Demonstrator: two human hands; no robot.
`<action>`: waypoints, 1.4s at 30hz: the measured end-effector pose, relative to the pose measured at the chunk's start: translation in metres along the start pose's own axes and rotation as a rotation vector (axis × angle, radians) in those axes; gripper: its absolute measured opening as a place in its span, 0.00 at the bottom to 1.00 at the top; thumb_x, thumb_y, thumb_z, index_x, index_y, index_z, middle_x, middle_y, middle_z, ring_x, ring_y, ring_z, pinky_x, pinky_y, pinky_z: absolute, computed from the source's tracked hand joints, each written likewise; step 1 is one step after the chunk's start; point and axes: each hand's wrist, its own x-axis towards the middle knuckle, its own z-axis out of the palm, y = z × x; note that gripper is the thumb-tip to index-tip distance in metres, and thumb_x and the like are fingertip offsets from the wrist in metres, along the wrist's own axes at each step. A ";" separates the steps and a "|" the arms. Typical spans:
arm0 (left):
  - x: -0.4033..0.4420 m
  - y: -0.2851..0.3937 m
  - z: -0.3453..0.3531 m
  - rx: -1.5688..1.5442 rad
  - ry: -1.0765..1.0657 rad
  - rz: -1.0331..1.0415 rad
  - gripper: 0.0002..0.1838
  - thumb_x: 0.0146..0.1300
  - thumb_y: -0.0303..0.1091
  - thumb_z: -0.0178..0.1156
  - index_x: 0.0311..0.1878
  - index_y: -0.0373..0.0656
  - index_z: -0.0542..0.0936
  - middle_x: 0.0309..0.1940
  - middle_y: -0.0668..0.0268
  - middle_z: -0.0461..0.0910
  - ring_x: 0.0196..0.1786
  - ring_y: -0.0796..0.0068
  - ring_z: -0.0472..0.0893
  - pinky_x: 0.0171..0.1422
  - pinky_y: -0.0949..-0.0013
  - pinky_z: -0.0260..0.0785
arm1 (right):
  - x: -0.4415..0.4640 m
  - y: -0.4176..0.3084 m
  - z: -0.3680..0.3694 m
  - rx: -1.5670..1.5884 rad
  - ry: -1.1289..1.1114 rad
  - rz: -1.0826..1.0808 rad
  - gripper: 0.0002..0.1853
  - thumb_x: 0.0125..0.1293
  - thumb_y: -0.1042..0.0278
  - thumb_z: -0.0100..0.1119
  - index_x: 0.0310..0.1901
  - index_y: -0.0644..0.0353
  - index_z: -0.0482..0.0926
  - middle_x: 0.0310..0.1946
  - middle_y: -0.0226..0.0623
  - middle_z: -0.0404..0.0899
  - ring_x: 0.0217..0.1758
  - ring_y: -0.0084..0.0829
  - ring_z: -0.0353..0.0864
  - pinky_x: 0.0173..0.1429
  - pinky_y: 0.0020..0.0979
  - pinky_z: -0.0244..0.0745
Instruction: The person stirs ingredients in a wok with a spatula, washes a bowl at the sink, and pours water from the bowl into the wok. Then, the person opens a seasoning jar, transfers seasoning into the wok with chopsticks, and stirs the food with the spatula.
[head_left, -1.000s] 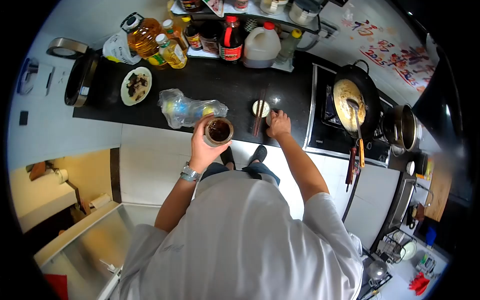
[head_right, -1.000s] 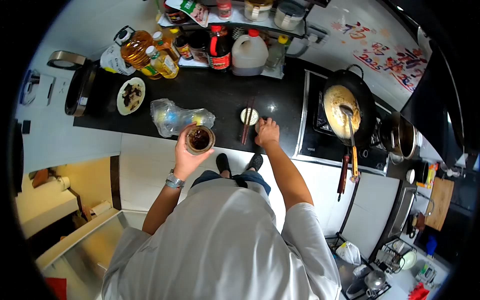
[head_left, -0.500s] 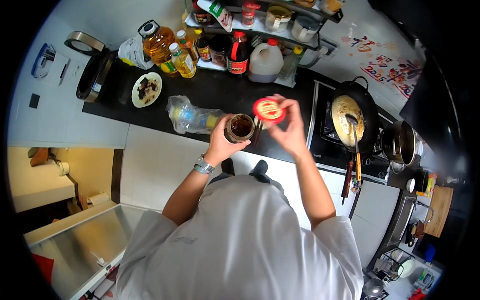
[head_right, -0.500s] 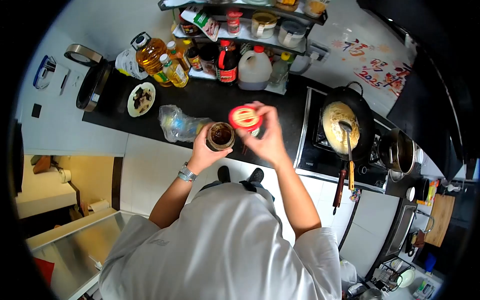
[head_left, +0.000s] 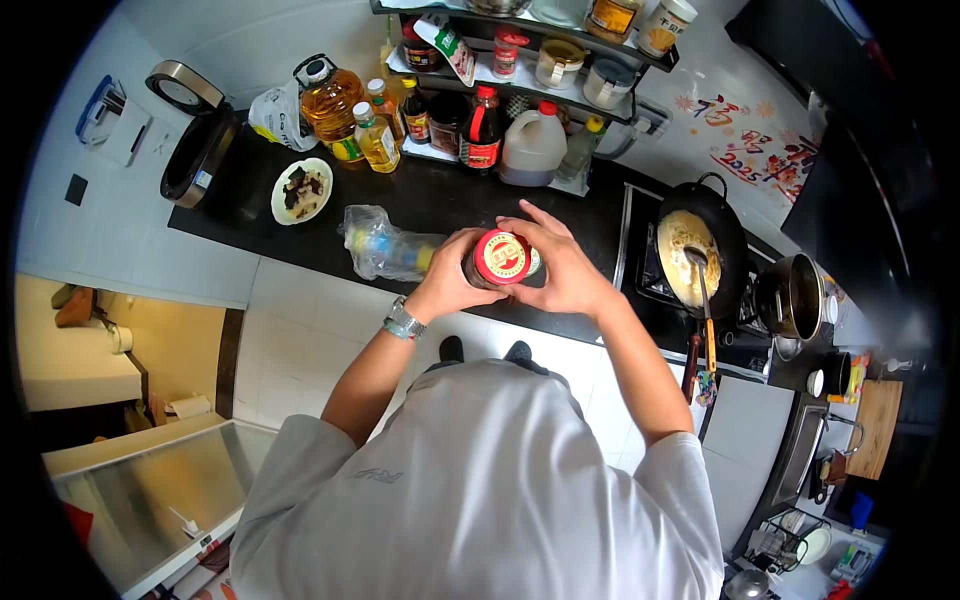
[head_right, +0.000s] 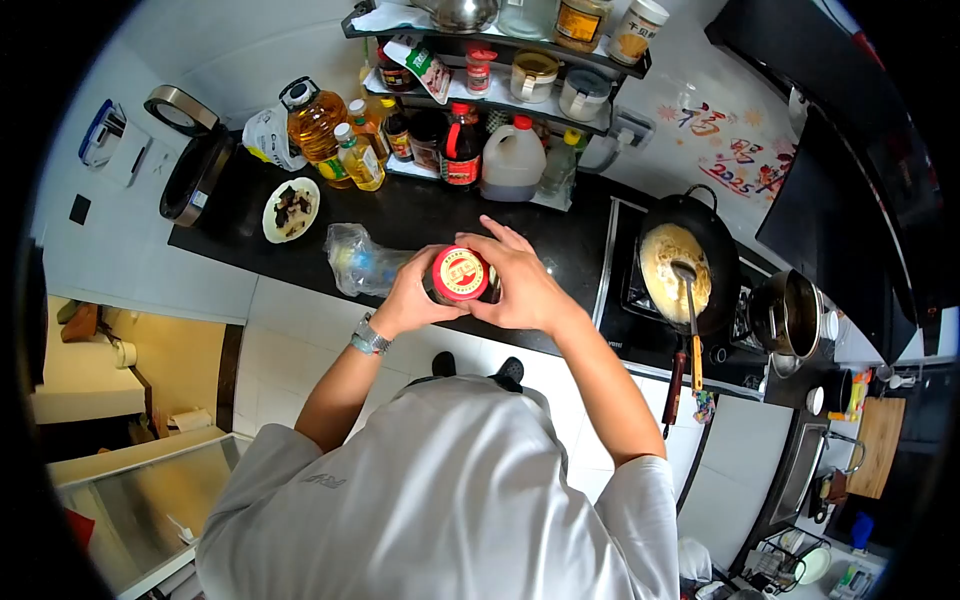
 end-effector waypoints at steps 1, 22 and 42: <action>0.002 -0.001 -0.004 0.042 -0.020 0.058 0.39 0.34 0.38 0.83 0.52 0.37 0.76 0.48 0.55 0.80 0.53 0.54 0.80 0.59 0.58 0.73 | 0.005 -0.003 -0.006 0.018 -0.047 -0.031 0.40 0.45 0.61 0.75 0.63 0.61 0.73 0.63 0.46 0.74 0.75 0.54 0.60 0.76 0.54 0.54; 0.006 -0.013 -0.033 0.053 -0.017 0.034 0.37 0.34 0.35 0.81 0.51 0.36 0.77 0.47 0.54 0.81 0.52 0.55 0.81 0.59 0.59 0.73 | 0.056 -0.031 -0.008 -0.301 -0.148 -0.047 0.37 0.38 0.59 0.78 0.53 0.67 0.77 0.44 0.47 0.78 0.49 0.48 0.78 0.56 0.42 0.75; 0.375 -0.018 -0.215 0.145 0.395 -0.082 0.33 0.39 0.38 0.80 0.50 0.35 0.81 0.46 0.56 0.86 0.48 0.66 0.86 0.55 0.64 0.77 | -0.141 -0.013 0.052 0.203 0.533 0.906 0.29 0.67 0.65 0.64 0.66 0.65 0.68 0.60 0.48 0.74 0.46 0.31 0.81 0.47 0.30 0.79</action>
